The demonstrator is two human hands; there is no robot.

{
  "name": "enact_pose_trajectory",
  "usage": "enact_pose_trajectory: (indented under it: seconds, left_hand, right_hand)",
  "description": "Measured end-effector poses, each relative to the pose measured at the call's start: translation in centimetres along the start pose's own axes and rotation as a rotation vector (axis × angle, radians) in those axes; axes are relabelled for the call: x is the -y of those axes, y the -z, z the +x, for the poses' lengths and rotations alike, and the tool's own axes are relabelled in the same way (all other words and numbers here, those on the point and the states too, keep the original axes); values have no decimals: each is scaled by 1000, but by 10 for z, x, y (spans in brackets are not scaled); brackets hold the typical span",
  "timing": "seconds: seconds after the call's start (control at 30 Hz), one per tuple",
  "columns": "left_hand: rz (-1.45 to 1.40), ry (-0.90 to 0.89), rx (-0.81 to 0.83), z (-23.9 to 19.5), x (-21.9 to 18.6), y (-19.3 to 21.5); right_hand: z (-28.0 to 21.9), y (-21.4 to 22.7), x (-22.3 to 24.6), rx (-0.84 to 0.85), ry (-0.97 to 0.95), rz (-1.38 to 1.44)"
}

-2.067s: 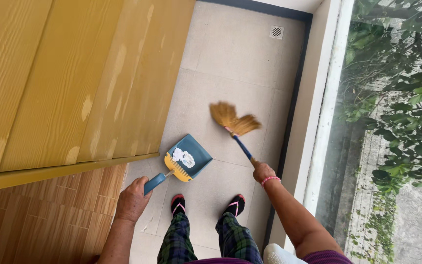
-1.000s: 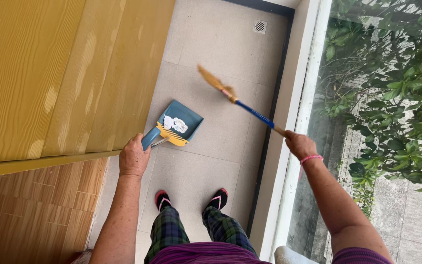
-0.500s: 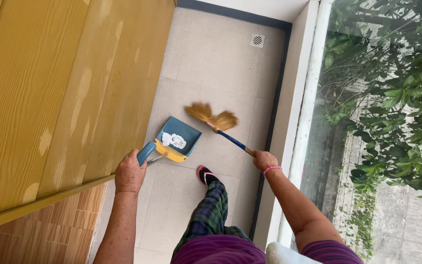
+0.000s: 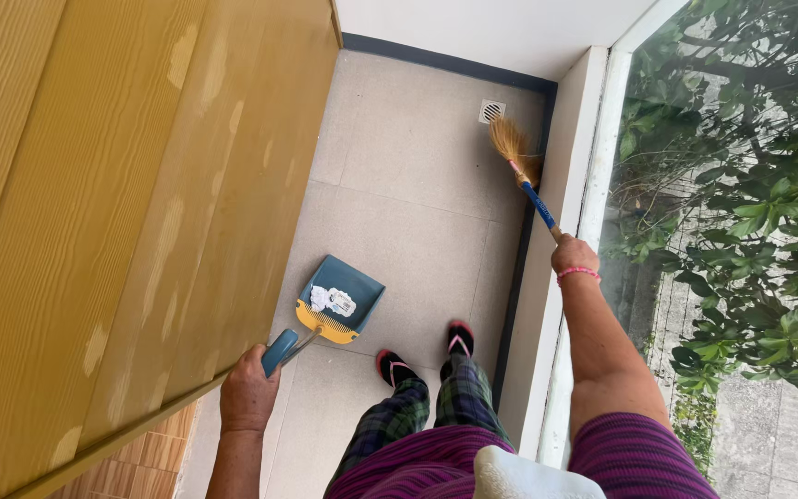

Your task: The person sweeps a wooden floor and a tiled balcony area using a broom and dustpan. They gather debris into the dustpan while moving between rooms and along the balcony edge.

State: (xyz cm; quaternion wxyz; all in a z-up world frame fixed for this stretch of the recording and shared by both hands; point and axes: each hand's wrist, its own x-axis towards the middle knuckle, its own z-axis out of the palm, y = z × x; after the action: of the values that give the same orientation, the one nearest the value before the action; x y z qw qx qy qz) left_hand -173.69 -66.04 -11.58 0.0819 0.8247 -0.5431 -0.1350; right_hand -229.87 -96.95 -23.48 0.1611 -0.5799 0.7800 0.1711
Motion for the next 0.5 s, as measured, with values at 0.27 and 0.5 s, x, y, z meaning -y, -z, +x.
enact_pose_trajectory:
  seconds: [0.27, 0.5]
  left_hand:
    - [8, 93, 88, 8, -14, 13]
    - [-72, 65, 50, 65, -74, 25]
  right_hand:
    - [-33, -75, 109, 254, 284, -146]
    - [-33, 57, 51, 289, 400, -59]
